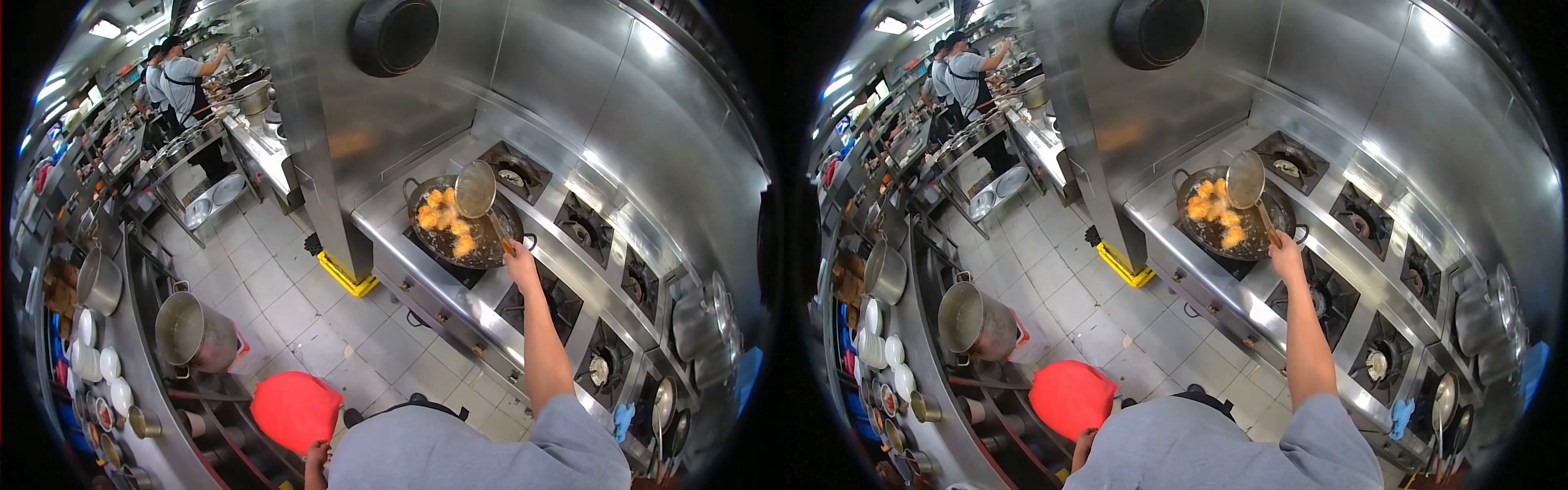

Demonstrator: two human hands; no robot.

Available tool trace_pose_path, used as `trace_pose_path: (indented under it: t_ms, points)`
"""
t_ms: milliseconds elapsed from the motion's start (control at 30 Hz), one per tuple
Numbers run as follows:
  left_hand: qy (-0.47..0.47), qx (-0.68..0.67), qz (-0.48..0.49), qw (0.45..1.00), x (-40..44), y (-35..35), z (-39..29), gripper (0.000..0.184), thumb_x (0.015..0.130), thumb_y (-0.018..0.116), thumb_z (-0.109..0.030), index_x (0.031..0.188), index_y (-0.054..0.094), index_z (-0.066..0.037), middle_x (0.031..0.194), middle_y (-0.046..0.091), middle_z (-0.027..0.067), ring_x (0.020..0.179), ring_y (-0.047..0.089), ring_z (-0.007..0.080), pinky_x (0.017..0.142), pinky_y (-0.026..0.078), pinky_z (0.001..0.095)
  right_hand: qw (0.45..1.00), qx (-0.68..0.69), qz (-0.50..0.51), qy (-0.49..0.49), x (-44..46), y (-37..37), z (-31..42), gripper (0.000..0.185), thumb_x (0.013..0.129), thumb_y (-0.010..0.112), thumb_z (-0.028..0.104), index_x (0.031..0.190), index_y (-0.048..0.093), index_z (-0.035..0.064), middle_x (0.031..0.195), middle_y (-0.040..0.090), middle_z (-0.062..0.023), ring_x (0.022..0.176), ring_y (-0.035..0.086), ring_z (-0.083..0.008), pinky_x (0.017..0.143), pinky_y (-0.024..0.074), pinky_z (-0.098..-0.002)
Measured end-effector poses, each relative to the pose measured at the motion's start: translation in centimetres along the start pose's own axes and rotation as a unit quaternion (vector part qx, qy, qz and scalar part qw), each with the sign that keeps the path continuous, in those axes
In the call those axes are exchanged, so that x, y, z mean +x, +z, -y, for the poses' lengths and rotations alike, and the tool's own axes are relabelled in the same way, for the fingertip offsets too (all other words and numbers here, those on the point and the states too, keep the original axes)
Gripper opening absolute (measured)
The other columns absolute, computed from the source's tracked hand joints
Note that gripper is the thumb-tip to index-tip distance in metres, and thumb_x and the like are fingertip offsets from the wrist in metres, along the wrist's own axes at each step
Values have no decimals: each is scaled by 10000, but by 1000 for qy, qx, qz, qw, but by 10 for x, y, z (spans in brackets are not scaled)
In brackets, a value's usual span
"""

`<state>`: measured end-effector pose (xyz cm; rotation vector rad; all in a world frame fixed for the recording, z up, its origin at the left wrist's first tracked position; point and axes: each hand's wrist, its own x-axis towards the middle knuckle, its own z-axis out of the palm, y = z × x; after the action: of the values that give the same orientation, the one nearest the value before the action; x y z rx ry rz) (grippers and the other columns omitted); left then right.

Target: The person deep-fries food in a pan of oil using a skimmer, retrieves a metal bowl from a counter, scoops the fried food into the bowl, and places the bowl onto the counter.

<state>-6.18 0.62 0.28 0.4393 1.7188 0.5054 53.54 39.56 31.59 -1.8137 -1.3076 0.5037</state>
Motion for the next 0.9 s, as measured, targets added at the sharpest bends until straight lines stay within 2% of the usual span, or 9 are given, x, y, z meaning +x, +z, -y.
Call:
trace_pose_path:
  t_ms: [33, 100, 200, 233, 467, 667, 733, 767, 900]
  points:
    - [0, -1, 2, 1000, 6, -2, 6, 266, 857, 568, -173, 1104, 545, -76, 816, 614, 57, 562, 577, 172, 450, 468, 319, 1000, -2, -1, -1, -7, -5, 9, 477, 801, 555, 60, 1264, 483, -31, 1038, 634, -154, 824, 617, -192, 726, 475, -308]
    - [1, -20, 26, 999, 17, -3, 14, 282, 852, 563, -168, 1117, 544, -73, 819, 615, 59, 576, 581, 173, 448, 462, 314, 985, 132, 46, 97, -22, -15, 25, 482, 826, 535, 67, 1297, 461, -7, 903, 621, -90, 700, 563, -135, 616, 448, -265]
    - [-15, 26, -4, 1000, 6, -2, -10, 307, 843, 570, -160, 1132, 542, -62, 821, 615, 62, 584, 582, 172, 442, 457, 309, 980, 159, 35, 115, -42, -30, 28, 490, 843, 517, 65, 1323, 437, 9, 802, 569, -31, 619, 486, -84, 531, 388, -224]
    - [-15, 23, -3, 1000, 9, -2, -10, 307, 843, 570, -160, 1132, 542, -62, 821, 615, 62, 584, 582, 172, 442, 457, 309, 978, 163, 36, 123, -50, -37, 28, 490, 840, 511, 53, 1324, 439, 9, 785, 567, -27, 584, 476, -80, 495, 370, -221]
    - [-3, 32, 3, 999, 19, -9, -21, 325, 829, 589, -152, 1130, 554, -33, 826, 617, 74, 570, 577, 169, 435, 448, 295, 986, 84, -46, 138, -94, -71, 2, 497, 833, 510, 48, 1322, 437, -3, 761, 561, -32, 563, 467, -82, 478, 367, -229]
    - [1, 59, 29, 998, 35, -20, -22, 321, 828, 583, -152, 1129, 563, -44, 811, 623, 75, 565, 583, 163, 439, 449, 297, 984, 52, -25, 170, -116, -76, 2, 514, 820, 514, 51, 1322, 430, -18, 735, 563, -40, 530, 465, -91, 469, 371, -237]
    - [0, 53, 32, 998, 38, -27, -28, 321, 828, 581, -153, 1131, 565, -48, 803, 624, 73, 568, 585, 162, 440, 450, 298, 980, 68, 8, 186, -118, -65, 9, 489, 833, 477, 33, 1318, 425, -6, 714, 534, -32, 480, 425, -71, 411, 325, -215]
    - [7, 59, 30, 998, 40, -32, -31, 321, 828, 580, -154, 1132, 566, -50, 796, 623, 69, 569, 585, 162, 445, 451, 302, 977, 81, 9, 195, -120, -59, 15, 415, 829, 481, 34, 1242, 483, -5, 700, 528, -28, 459, 416, -65, 379, 296, -211]
    - [23, 43, 9, 999, 38, -50, -50, 321, 828, 584, -161, 1130, 569, -53, 793, 623, 65, 570, 585, 164, 472, 457, 312, 968, 122, 41, 216, -114, -35, 26, 326, 832, 474, 34, 1153, 521, 4, 691, 522, -24, 450, 410, -60, 359, 275, -207]
